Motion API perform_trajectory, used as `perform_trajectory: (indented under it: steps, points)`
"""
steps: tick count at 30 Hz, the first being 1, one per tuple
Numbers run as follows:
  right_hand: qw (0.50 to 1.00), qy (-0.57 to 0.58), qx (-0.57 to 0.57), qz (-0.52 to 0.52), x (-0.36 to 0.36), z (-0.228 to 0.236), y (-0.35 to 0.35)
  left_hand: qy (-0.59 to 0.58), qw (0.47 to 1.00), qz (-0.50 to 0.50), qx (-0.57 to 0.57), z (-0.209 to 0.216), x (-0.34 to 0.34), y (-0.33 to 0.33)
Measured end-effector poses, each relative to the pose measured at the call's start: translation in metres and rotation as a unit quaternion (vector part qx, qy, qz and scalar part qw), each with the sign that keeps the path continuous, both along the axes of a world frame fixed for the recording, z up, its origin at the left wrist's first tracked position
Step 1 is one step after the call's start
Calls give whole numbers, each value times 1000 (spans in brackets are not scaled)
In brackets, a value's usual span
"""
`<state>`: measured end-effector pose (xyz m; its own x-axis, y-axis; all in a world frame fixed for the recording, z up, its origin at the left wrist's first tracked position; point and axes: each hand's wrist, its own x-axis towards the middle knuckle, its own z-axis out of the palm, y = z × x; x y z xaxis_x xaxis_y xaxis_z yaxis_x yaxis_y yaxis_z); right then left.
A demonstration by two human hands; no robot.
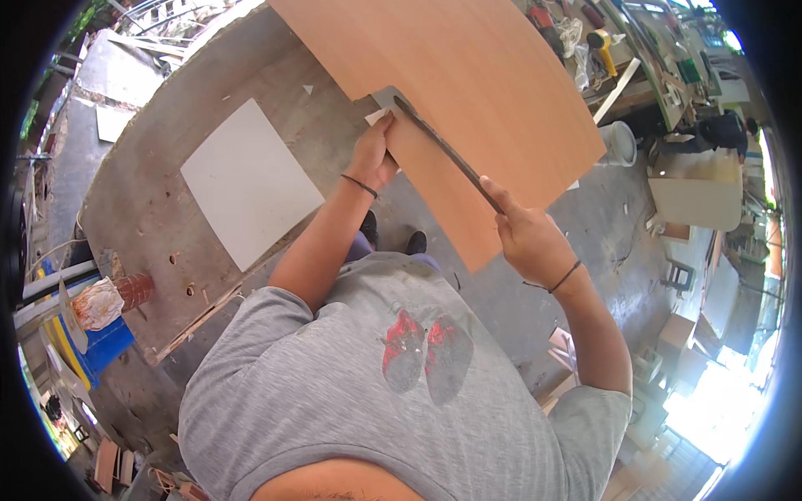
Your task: The person files the edges of a curved wooden panel using a long metal file, working around several different corners and straight edges of the board.
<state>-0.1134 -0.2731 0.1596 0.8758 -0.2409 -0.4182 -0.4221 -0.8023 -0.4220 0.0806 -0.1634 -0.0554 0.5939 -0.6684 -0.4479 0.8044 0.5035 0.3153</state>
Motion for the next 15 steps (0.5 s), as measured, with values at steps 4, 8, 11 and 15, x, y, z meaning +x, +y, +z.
perform_trajectory:
  steps: [4,8,11,15]
  points:
    - [999,47,-5,-6,-1,5,-2,2,1000,-1,-9,-17,-3,-3]
    - [1000,8,-13,15,-5,-5,-7,21,999,5,35,-15,-7,-1]
    - [999,32,-7,13,-3,-7,-5,12,1000,-3,22,-25,-6,4]
    - [1000,26,5,17,-8,-13,-8,-11,1000,-9,19,-35,-1,1]
